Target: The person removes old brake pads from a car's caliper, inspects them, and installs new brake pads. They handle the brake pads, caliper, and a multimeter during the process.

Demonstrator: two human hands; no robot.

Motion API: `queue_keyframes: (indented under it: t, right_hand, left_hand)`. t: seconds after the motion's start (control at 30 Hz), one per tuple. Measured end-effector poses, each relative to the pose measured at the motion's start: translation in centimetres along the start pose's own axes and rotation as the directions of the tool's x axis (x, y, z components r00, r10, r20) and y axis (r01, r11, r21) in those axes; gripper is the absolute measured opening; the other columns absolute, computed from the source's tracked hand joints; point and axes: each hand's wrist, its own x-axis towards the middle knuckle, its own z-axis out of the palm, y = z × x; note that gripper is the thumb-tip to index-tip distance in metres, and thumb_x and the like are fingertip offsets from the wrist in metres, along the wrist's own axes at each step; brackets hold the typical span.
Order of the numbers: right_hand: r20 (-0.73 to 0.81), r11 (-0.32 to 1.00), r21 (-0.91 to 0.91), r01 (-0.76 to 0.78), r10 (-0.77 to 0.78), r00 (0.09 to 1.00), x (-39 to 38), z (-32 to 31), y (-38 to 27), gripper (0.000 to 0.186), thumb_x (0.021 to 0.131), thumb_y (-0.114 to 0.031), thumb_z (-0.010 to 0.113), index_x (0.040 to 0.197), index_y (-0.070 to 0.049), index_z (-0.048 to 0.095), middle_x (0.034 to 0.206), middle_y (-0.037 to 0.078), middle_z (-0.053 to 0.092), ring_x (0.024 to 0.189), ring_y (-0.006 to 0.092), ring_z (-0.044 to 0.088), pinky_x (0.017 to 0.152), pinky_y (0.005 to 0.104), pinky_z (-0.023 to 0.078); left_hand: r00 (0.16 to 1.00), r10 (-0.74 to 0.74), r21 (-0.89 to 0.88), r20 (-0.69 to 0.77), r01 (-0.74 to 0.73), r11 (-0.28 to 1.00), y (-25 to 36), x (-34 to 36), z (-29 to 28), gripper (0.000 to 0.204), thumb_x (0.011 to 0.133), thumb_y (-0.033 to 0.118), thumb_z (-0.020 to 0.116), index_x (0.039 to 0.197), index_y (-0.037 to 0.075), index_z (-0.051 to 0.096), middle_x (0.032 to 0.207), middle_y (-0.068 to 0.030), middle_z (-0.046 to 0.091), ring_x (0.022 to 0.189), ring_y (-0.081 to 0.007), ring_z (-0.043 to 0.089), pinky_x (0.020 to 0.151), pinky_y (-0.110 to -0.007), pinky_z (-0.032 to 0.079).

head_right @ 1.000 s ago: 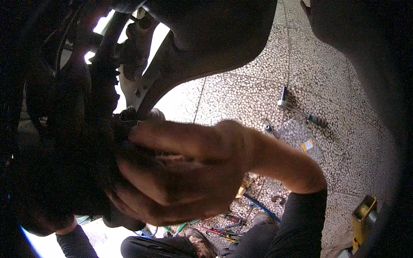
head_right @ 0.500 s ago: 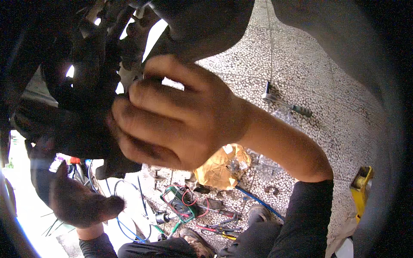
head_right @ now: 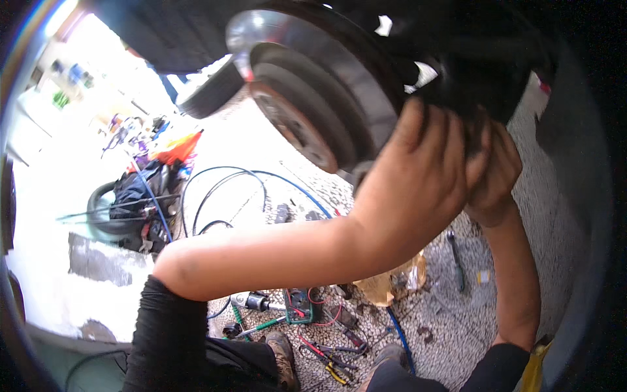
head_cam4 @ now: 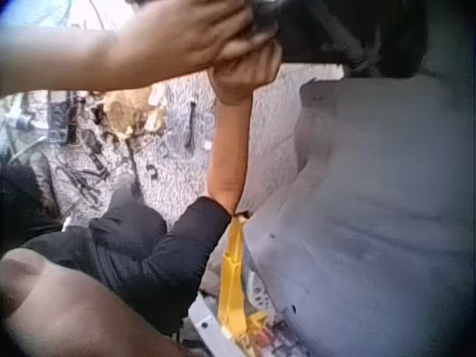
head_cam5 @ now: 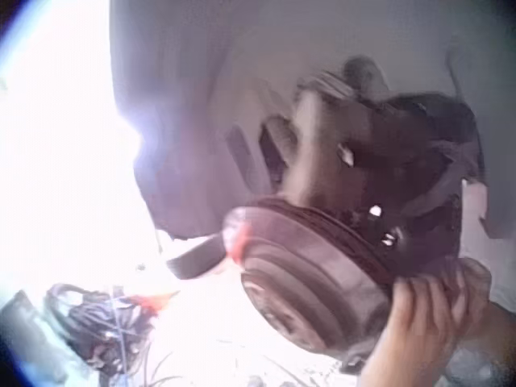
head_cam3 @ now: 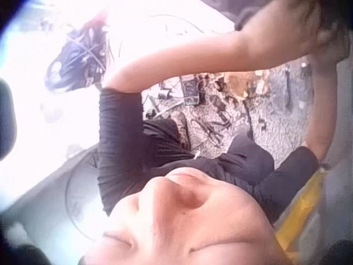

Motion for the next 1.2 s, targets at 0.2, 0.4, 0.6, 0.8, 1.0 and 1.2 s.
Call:
queue_keyframes:
  t: [0.2, 0.4, 0.6, 0.8, 1.0, 1.2]
  right_hand:
    - [-0.026, 0.988, 0.082, 0.133, -0.131, 0.991, 1.2, 1.1, -1.1, 0.038, 0.083, -0.015, 0.066, 0.11, 0.01, 0.055, 0.1, 0.025, 0.063, 0.085, 0.0413, 0.064, 0.079, 0.0512, 0.053]
    - [-0.006, 0.984, 0.119, 0.133, -0.134, 0.991, 1.9, 0.3, -0.7, 0.032, 0.08, -0.019, 0.068, 0.096, 0.008, 0.062, 0.091, 0.023, 0.064, 0.082, 0.0396, 0.065, 0.078, 0.0503, 0.054]
    - [0.028, 0.985, 0.097, 0.141, -0.144, 0.989, 2.6, 0.4, -1.1, 0.03, 0.08, -0.019, 0.068, 0.094, 0.007, 0.062, 0.092, 0.023, 0.065, 0.081, 0.038, 0.065, 0.079, 0.0488, 0.054]
    - [0.056, 0.964, -0.014, -0.265, 0.266, 0.962, 1.4, -0.7, -3.6, 0.041, 0.084, -0.017, 0.069, 0.117, 0.004, 0.059, 0.111, 0.02, 0.064, 0.106, 0.0363, 0.062, 0.095, 0.0462, 0.048]
    - [0.59, -0.043, 0.544, -0.838, 0.729, 0.346, 1.6, -4.0, -4.9, 0.037, 0.092, -0.034, 0.062, 0.116, -0.005, 0.06, 0.102, 0.007, 0.066, 0.093, 0.0192, 0.064, 0.08, 0.0336, 0.052]
    - [0.913, -0.619, 0.39, -0.682, 0.355, 0.2, 2.3, -0.1, -2.7, 0.035, 0.098, -0.041, 0.049, 0.118, -0.013, 0.056, 0.087, 0.005, 0.065, 0.063, 0.014, 0.059, 0.048, 0.027, 0.045]
  left_hand:
    - [0.982, -0.068, -0.168, -0.174, 0.038, 0.985, -0.9, -2.7, 2.3, 0.053, 0.081, 0.023, 0.054, 0.128, -0.001, 0.05, 0.115, -0.0196, 0.058, 0.115, -0.0307, 0.052, 0.109, -0.048, 0.029]
    - [0.984, -0.037, -0.275, -0.173, -0.012, 0.961, -1.3, -2.2, 1.8, 0.057, 0.079, 0.021, 0.056, 0.129, -0.005, 0.048, 0.115, -0.0192, 0.058, 0.114, -0.0299, 0.053, 0.109, -0.046, 0.03]
    - [0.982, -0.052, -0.278, -0.183, -0.001, 0.961, -1.6, -2.7, 1.8, 0.059, 0.078, 0.02, 0.057, 0.129, -0.008, 0.047, 0.115, -0.0205, 0.058, 0.114, -0.0309, 0.053, 0.109, -0.047, 0.03]
    - [0.973, -0.044, -0.403, -0.225, -0.052, 0.914, -1.5, -3.3, 0.2, 0.057, 0.075, 0.017, 0.059, 0.128, -0.003, 0.05, 0.125, -0.0242, 0.054, 0.123, -0.0341, 0.05, 0.11, -0.051, 0.029]
    - [0.991, -0.082, -0.797, -0.106, -0.035, 0.603, 0.9, -12.1, -2.5, 0.038, 0.074, 0.013, 0.064, 0.11, 0.002, 0.062, 0.115, -0.0139, 0.061, 0.104, -0.0302, 0.059, 0.094, -0.047, 0.045]
    - [0.995, 0.094, -0.848, -0.012, -0.06, 0.526, 4.6, -11.9, -0.7, 0.04, 0.074, 0.01, 0.065, 0.113, 0.003, 0.061, 0.118, -0.0133, 0.058, 0.106, -0.0307, 0.057, 0.087, -0.041, 0.048]
